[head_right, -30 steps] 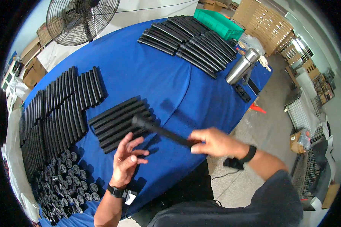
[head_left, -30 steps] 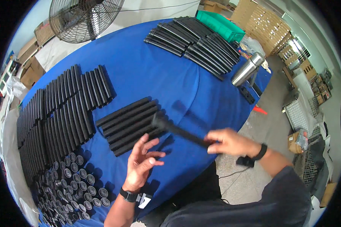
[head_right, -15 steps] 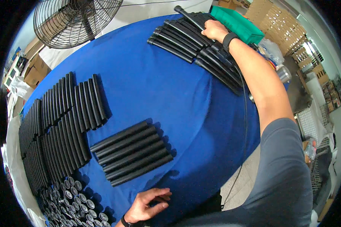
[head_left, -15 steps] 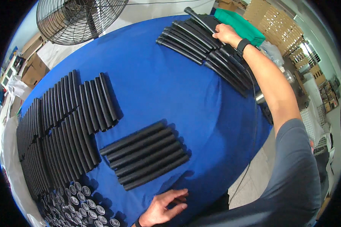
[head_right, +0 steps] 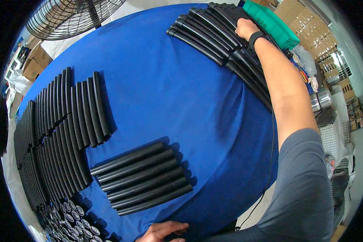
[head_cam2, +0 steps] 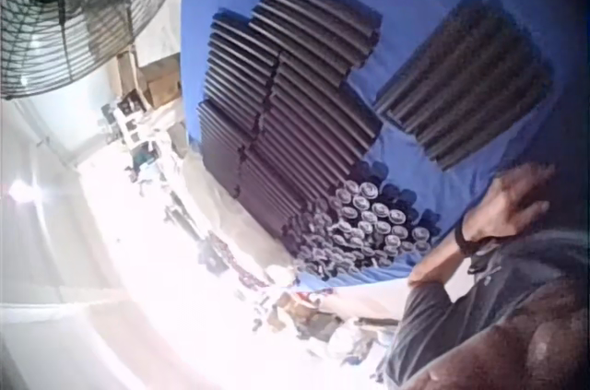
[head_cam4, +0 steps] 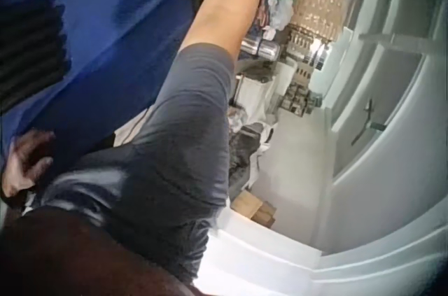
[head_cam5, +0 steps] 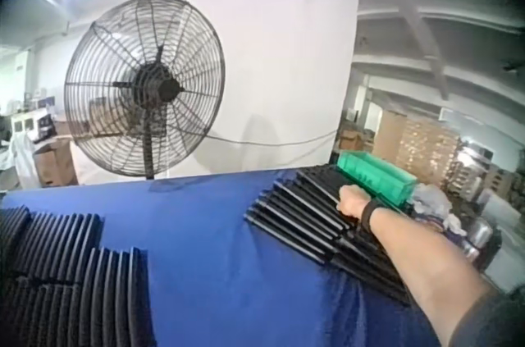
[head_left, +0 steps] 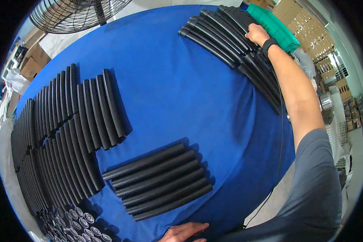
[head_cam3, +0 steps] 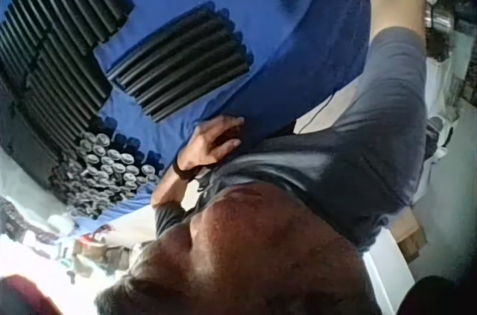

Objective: The person repeatedly picks up a black cylindrical pipe and a smaller black cap from a table covered with a blue cloth. They insert the cap into one end of the pipe, then place the assembled unit onto a separate pile on the table. This process is repeated multiple times throughout the clip.

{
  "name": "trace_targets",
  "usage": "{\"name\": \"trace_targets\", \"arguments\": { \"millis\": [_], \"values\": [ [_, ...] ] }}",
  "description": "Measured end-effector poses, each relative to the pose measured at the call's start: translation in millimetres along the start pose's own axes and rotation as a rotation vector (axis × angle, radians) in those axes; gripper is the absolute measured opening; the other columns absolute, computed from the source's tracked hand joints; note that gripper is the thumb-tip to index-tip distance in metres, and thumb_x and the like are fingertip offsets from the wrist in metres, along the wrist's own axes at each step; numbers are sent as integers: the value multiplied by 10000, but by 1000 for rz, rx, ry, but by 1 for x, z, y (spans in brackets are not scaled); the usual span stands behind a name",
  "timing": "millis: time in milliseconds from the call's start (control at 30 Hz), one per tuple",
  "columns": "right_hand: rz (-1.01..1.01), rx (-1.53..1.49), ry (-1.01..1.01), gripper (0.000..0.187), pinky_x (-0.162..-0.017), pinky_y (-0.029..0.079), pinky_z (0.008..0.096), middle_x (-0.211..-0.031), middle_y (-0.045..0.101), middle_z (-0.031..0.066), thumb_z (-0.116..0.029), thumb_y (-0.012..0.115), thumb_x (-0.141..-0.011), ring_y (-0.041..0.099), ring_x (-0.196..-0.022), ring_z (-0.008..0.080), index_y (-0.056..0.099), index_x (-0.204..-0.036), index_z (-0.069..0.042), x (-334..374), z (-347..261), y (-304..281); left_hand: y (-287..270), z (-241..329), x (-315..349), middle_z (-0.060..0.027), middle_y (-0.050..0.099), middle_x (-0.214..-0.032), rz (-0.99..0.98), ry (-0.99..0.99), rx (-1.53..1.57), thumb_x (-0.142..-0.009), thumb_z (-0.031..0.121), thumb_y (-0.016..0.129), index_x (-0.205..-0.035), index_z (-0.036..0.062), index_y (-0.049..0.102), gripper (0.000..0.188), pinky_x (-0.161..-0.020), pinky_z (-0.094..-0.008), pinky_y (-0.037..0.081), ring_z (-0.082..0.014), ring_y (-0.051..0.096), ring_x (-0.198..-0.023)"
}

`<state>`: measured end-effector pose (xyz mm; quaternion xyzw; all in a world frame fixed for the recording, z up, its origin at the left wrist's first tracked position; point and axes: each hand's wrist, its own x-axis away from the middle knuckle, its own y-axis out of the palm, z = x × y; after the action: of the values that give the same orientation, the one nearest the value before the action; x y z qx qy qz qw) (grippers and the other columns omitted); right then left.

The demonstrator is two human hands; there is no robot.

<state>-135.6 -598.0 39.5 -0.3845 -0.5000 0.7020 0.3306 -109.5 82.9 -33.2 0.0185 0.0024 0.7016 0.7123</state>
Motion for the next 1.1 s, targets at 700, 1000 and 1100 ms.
{"name": "trace_targets", "arguments": {
  "millis": [700, 1000, 1100],
  "values": [
    [167, -772, -553, 354, -927, 520, 415, -1128, 682, 190, -175, 708, -916, 664, -1037, 319, 642, -1213, 6, 273, -68, -69, 15, -22, 18, -157, 722, -991, -32, 47, -27, -944, 132, 708, -1106, -20, 700, 223, -803, -376, 557, -292, 712, -925],
    [-25, -526, -866, 777, -1170, 317, 516, -1547, 388, 225, -110, 752, -834, 390, -1412, 406, 378, -1501, 25, 532, -108, -90, 26, -9, 24, -126, 733, -905, 5, 63, -178, -931, 182, 720, -1001, -9, 732, 204, -724, -348, 535, -214, 701, -829],
    [-33, -447, -926, 727, -1198, 270, 528, -1578, 338, 238, -156, 696, -893, 342, -1449, 410, 359, -1511, 29, 548, -119, -82, 37, 15, 42, -129, 732, -906, 51, 86, -252, -927, 176, 722, -1001, -9, 729, 200, -714, -346, 539, -213, 700, -819]
  ]
}}
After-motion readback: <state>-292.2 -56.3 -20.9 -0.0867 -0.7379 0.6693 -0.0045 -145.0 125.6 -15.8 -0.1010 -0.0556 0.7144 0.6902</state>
